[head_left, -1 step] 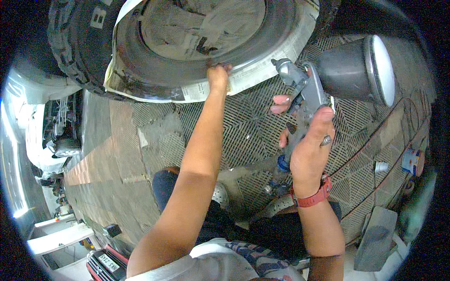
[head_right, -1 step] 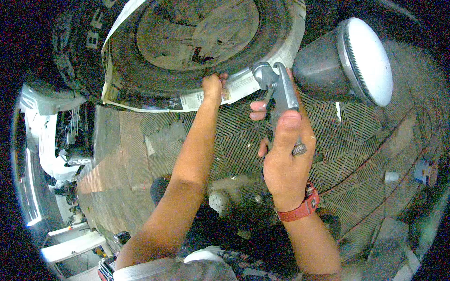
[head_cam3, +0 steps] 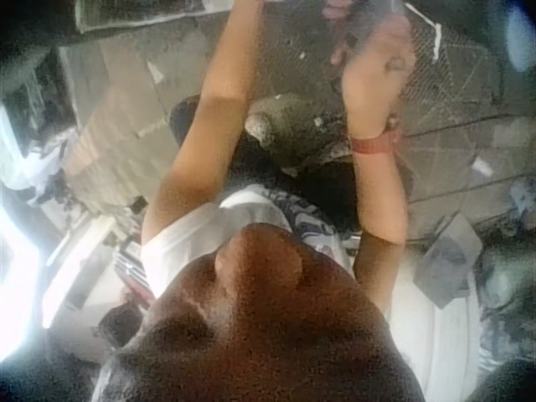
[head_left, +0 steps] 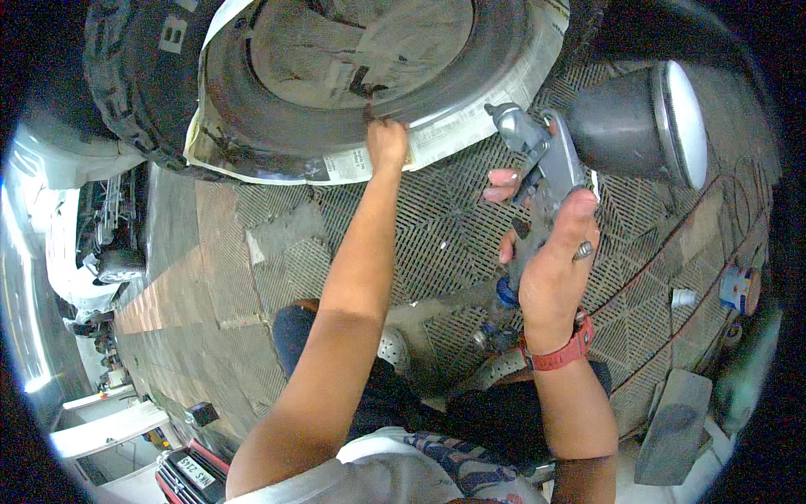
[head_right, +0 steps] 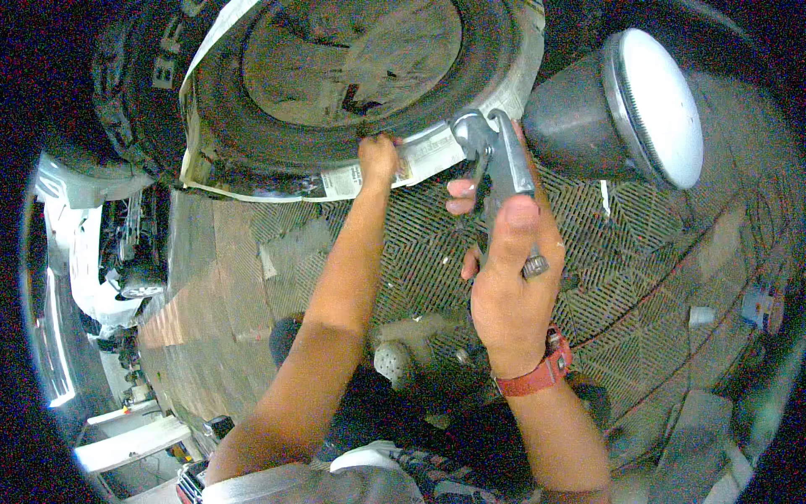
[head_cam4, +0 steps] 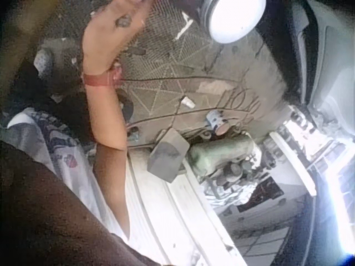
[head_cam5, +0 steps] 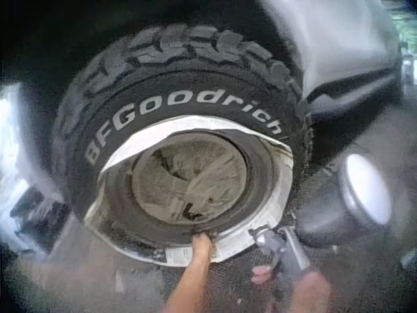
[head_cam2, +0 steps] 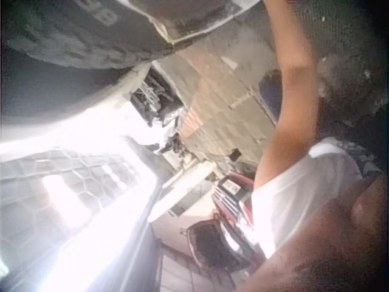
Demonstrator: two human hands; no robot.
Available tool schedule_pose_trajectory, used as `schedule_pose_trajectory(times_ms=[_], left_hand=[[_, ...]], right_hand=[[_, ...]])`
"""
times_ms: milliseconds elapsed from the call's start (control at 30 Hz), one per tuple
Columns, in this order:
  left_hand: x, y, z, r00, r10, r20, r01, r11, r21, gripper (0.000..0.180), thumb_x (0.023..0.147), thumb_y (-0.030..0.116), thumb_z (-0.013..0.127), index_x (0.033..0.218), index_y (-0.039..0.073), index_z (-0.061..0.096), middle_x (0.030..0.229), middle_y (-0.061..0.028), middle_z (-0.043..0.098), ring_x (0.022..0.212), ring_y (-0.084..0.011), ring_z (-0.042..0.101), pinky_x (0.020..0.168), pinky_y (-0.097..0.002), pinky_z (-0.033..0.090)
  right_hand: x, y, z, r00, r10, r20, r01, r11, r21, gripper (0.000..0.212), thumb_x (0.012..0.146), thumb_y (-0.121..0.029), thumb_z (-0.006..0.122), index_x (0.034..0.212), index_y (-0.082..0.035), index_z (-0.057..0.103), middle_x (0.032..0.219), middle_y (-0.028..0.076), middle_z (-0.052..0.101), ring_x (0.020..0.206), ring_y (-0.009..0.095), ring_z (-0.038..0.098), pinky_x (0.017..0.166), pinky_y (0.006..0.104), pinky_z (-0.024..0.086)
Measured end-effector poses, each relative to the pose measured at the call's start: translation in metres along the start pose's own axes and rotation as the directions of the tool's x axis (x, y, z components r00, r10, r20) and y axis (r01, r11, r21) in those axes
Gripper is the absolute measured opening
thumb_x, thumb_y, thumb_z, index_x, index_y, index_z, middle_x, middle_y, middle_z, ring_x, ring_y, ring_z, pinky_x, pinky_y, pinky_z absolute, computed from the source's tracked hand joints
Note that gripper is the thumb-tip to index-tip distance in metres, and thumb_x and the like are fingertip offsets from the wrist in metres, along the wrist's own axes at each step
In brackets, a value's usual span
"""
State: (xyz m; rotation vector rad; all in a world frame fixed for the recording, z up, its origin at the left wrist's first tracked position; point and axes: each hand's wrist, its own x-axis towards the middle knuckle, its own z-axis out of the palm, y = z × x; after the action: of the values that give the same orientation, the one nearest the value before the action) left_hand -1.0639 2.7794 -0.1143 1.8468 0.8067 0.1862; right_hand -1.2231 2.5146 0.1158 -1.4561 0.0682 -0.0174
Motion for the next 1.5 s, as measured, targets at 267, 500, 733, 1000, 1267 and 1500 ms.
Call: schedule_pose_trajectory(times_ms=[267, 500, 733, 1000, 1267, 1500], left_hand=[[0.014, 0.011, 0.014, 0.959, 0.022, 0.281, -0.247, 0.545, 0.801, 0.048, 0.098, 0.027, 0.050, 0.125, -0.002, 0.076, 0.134, -0.0279, 0.072, 0.126, -0.0438, 0.070, 0.108, -0.0524, 0.054], [0.011, 0.069, 0.093, 0.888, 0.101, 0.449, -0.431, 0.525, 0.734, 0.052, 0.100, 0.031, 0.050, 0.136, 0.000, 0.071, 0.141, -0.0276, 0.068, 0.131, -0.0438, 0.067, 0.112, -0.0547, 0.051], [-0.002, 0.109, 0.122, 0.849, 0.277, 0.449, -0.485, 0.747, 0.456, 0.063, 0.098, 0.037, 0.055, 0.151, 0.005, 0.058, 0.142, -0.0284, 0.066, 0.131, -0.0471, 0.065, 0.112, -0.0540, 0.050], [0.042, 0.021, 0.042, 0.927, 0.046, 0.373, -0.340, 0.528, 0.778, 0.056, 0.095, 0.037, 0.057, 0.139, 0.005, 0.070, 0.138, -0.0277, 0.069, 0.126, -0.0445, 0.069, 0.107, -0.0550, 0.054], [0.013, 0.040, -0.074, 0.961, -0.090, 0.262, -0.247, 0.152, 0.957, 0.048, 0.099, 0.033, 0.056, 0.135, 0.006, 0.074, 0.144, -0.0224, 0.069, 0.131, -0.0423, 0.068, 0.110, -0.0577, 0.053], [-0.004, 0.081, -0.138, 0.908, -0.184, 0.377, -0.410, -0.195, 0.891, 0.046, 0.108, 0.029, 0.045, 0.140, 0.009, 0.071, 0.149, -0.0205, 0.065, 0.136, -0.0410, 0.064, 0.112, -0.0548, 0.053]], right_hand=[[0.006, -0.002, -0.007, 1.000, 0.007, -0.013, -0.006, 1.000, 0.027, 0.084, 0.112, -0.070, 0.026, 0.161, -0.005, 0.044, 0.113, 0.017, 0.077, 0.094, 0.020, 0.074, 0.052, 0.0288, 0.052], [0.007, -0.001, -0.023, 0.999, -0.002, -0.036, 0.006, 0.993, 0.118, 0.077, 0.113, -0.064, 0.037, 0.165, -0.008, 0.043, 0.115, 0.011, 0.076, 0.097, 0.015, 0.071, 0.055, 0.0255, 0.052], [0.008, 0.001, -0.021, 0.999, -0.015, -0.039, 0.018, 0.997, 0.081, 0.077, 0.114, -0.065, 0.034, 0.162, -0.006, 0.046, 0.114, 0.012, 0.075, 0.094, 0.016, 0.071, 0.053, 0.0261, 0.051], [0.018, 0.017, -0.003, 0.998, 0.058, -0.009, -0.058, 0.996, 0.062, 0.070, 0.116, -0.060, 0.033, 0.136, -0.001, 0.064, 0.109, 0.014, 0.078, 0.091, 0.017, 0.074, 0.051, 0.0276, 0.052], [0.024, 0.032, -0.003, 0.998, 0.049, 0.041, -0.051, 0.997, 0.054, 0.068, 0.115, -0.060, 0.037, 0.132, -0.002, 0.066, 0.108, 0.010, 0.078, 0.092, 0.015, 0.073, 0.052, 0.0260, 0.051], [0.021, 0.031, 0.006, 0.997, 0.040, 0.064, -0.045, 0.996, 0.078, 0.070, 0.114, -0.063, 0.039, 0.136, -0.002, 0.065, 0.108, 0.010, 0.078, 0.093, 0.014, 0.072, 0.052, 0.0256, 0.050]])
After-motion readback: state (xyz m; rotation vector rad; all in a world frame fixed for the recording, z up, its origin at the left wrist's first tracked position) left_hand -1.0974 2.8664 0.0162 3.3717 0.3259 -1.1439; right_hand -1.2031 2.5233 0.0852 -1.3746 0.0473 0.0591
